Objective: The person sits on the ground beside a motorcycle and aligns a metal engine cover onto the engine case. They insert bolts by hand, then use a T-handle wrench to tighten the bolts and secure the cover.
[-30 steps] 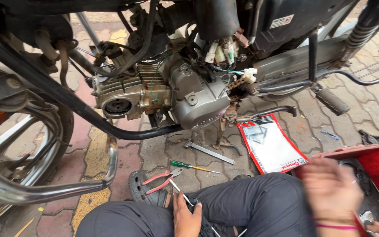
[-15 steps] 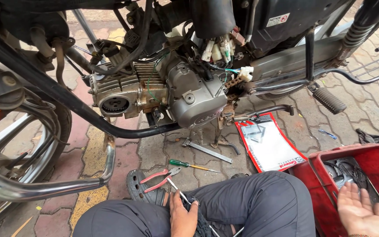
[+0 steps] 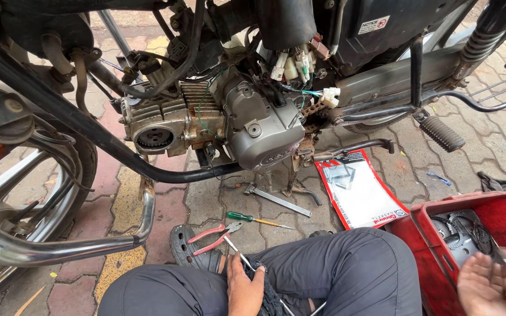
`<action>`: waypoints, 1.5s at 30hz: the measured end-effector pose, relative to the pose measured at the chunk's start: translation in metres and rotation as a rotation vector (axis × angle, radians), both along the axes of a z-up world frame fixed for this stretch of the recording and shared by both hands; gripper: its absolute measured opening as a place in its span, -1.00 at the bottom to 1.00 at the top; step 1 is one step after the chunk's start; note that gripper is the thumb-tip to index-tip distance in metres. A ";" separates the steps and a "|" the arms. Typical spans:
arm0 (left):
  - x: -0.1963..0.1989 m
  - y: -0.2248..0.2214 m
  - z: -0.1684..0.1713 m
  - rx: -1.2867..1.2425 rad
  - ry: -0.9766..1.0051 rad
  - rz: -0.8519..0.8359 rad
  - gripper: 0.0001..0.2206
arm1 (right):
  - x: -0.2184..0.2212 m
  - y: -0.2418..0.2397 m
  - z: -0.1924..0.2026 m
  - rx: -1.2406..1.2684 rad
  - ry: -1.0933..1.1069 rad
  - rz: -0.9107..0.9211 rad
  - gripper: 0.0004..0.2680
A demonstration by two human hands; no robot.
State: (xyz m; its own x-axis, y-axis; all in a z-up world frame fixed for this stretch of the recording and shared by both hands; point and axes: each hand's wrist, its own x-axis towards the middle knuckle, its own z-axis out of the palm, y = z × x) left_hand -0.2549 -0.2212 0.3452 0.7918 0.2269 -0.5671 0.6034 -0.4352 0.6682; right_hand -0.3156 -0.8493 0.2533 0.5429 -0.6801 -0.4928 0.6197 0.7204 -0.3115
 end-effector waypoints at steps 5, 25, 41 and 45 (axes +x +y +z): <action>0.000 0.000 -0.005 0.001 0.014 -0.002 -0.20 | 0.014 -0.029 0.017 0.031 -0.173 0.799 -0.66; -0.018 -0.004 -0.019 0.009 -0.441 0.128 -0.31 | 0.035 0.238 0.172 -0.169 -0.076 0.465 -0.74; -0.013 -0.046 0.128 -1.523 -0.146 0.639 -0.44 | 0.027 0.497 0.201 -1.269 0.024 0.950 -0.53; -0.015 -0.041 0.119 -1.540 -0.190 0.550 -0.49 | 0.022 0.505 0.203 -1.320 -0.161 0.921 -0.51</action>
State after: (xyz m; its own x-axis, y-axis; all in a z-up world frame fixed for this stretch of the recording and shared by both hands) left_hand -0.2695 -0.2623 0.4643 0.8920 -0.1637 -0.4215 0.3151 0.8935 0.3199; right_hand -0.2932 -0.3441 0.4567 0.9707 0.0073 0.2402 0.2367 0.1439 -0.9609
